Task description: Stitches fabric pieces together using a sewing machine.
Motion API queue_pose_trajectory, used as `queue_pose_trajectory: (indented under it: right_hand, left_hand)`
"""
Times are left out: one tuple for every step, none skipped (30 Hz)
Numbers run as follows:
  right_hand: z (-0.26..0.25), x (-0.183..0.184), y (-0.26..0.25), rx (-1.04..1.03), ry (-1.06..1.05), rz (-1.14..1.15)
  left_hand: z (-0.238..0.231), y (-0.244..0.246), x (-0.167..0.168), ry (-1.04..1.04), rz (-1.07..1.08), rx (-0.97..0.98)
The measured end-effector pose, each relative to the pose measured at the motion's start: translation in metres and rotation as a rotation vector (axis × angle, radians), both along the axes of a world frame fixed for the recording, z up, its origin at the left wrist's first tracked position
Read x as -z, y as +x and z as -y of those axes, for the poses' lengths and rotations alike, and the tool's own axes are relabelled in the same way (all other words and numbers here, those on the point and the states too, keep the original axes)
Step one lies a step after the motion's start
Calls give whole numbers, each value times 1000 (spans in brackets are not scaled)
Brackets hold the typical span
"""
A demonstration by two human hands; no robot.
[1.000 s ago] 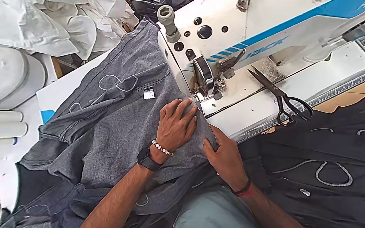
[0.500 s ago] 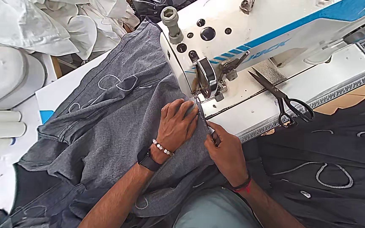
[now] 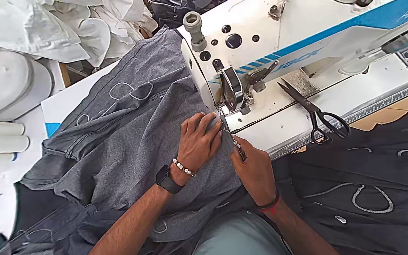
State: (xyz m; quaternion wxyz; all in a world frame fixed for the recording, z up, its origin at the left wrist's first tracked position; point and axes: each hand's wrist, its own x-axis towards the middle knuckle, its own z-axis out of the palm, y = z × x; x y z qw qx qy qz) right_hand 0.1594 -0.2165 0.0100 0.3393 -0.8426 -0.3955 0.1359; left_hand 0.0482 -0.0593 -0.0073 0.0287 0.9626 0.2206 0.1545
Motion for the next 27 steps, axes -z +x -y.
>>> queue_pose_trajectory:
  right_hand:
    - [-1,0,0,3,3,7]
    - [-2,-1,1,7,7,7]
    - [-4,-2,2,11,8,2]
    - [-6,-4,3,15,2,-8]
    - [-9,-5,4,22,-6,-17]
    - [-12,-5,5,29,-16,-22]
    - [-15,-5,6,37,-18,-22]
    - [-18,-4,6,47,-13,-17]
    - [-20,-2,6,53,-8,-13]
    - [-21,-1,6,56,-3,-13]
    - [-22,0,6,58,-1,-16]
    - [-22,1,6,61,2,-23]
    - [-22,1,7,62,6,-28]
    - [-22,2,7,61,6,-30]
    - [-22,3,7,59,6,-28]
    - [-22,3,7,54,3,-25]
    - [-22,3,7,49,-5,-23]
    - [-22,3,7,45,-9,-23]
    - [-21,2,7,43,-16,-31]
    - [-22,2,8,39,-15,-39]
    - [-22,2,9,35,-8,-43]
    - [-21,2,10,26,-3,-48]
    - [-20,2,11,14,3,-56]
    - [-20,2,11,11,9,-52]
    - [-20,3,11,15,19,-40]
    - [-20,4,11,19,23,-33]
    - [-20,3,10,22,19,-35]
  left_hand:
    - [-4,0,0,6,2,24]
    - [-8,0,-1,15,7,50]
    - [-13,0,-1,27,15,77]
    - [-17,0,-1,38,22,103]
    - [-21,0,-2,49,29,132]
    - [-24,1,-3,63,37,158]
    - [-27,2,-3,80,46,182]
    - [-28,3,-4,88,51,200]
    - [-27,3,-5,83,48,203]
    - [-25,3,-7,56,41,189]
    - [-20,4,-8,-7,44,153]
    - [-13,5,-9,-113,65,89]
    - [-6,7,-11,-239,106,12]
    - [0,9,-14,-346,151,-62]
    - [5,11,-18,-417,178,-126]
    - [8,13,-20,-454,179,-174]
    - [10,16,-20,-461,163,-202]
    - [12,17,-18,-451,141,-216]
    - [13,16,-17,-461,128,-216]
    - [14,14,-19,-501,120,-203]
    - [15,9,-26,-569,117,-167]
    - [18,2,-37,-679,132,-100]
    - [18,-6,-50,-823,177,-11]
    - [16,-15,-63,-937,262,58]
    - [12,-24,-74,-953,350,41]
    - [3,-34,-82,-834,406,-59]
    - [-11,-43,-86,-631,417,-199]
